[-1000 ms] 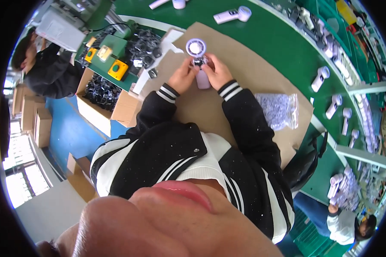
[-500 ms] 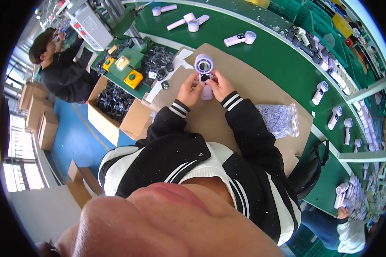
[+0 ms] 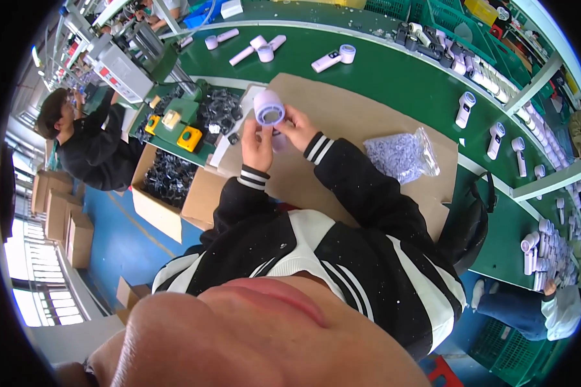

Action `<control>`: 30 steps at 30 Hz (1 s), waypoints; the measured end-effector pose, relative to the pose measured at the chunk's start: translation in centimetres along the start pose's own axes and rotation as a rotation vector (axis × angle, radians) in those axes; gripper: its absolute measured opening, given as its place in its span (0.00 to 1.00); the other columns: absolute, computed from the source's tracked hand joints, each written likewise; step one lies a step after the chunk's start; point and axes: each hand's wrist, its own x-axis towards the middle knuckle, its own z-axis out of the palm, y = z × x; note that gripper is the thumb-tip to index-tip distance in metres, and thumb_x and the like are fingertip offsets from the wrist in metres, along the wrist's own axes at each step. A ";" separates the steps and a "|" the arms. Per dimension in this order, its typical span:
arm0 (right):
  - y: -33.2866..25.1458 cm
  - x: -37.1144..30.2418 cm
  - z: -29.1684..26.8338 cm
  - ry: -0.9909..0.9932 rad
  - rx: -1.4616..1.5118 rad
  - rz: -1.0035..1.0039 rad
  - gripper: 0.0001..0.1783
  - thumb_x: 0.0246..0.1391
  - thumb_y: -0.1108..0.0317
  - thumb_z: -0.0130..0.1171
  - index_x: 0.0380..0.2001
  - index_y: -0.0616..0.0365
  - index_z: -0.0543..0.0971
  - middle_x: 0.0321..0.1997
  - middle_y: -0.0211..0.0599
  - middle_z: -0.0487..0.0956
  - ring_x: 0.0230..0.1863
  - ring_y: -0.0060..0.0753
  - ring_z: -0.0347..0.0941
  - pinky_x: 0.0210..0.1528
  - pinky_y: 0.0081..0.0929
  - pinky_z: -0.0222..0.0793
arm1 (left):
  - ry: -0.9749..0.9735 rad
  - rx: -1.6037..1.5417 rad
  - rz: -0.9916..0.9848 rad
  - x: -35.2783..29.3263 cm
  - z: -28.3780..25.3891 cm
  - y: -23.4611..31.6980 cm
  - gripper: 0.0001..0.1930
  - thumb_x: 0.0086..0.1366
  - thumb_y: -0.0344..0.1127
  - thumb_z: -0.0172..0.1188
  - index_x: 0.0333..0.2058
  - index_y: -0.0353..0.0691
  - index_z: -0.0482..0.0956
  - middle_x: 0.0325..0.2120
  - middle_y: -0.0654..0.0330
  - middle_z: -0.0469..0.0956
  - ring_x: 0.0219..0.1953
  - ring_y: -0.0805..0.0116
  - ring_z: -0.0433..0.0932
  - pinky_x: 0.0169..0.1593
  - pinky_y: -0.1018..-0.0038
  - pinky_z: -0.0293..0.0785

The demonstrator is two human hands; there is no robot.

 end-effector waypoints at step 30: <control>-12.1 -9.6 -27.8 0.190 -0.756 0.746 0.07 0.51 0.68 0.50 0.26 0.59 0.75 0.17 0.29 0.69 0.12 0.24 0.62 0.12 0.22 0.62 | -0.209 0.883 0.449 29.9 20.0 -19.2 0.14 0.53 0.43 0.53 0.37 0.49 0.78 0.31 0.54 0.78 0.37 0.52 0.75 0.40 0.57 0.70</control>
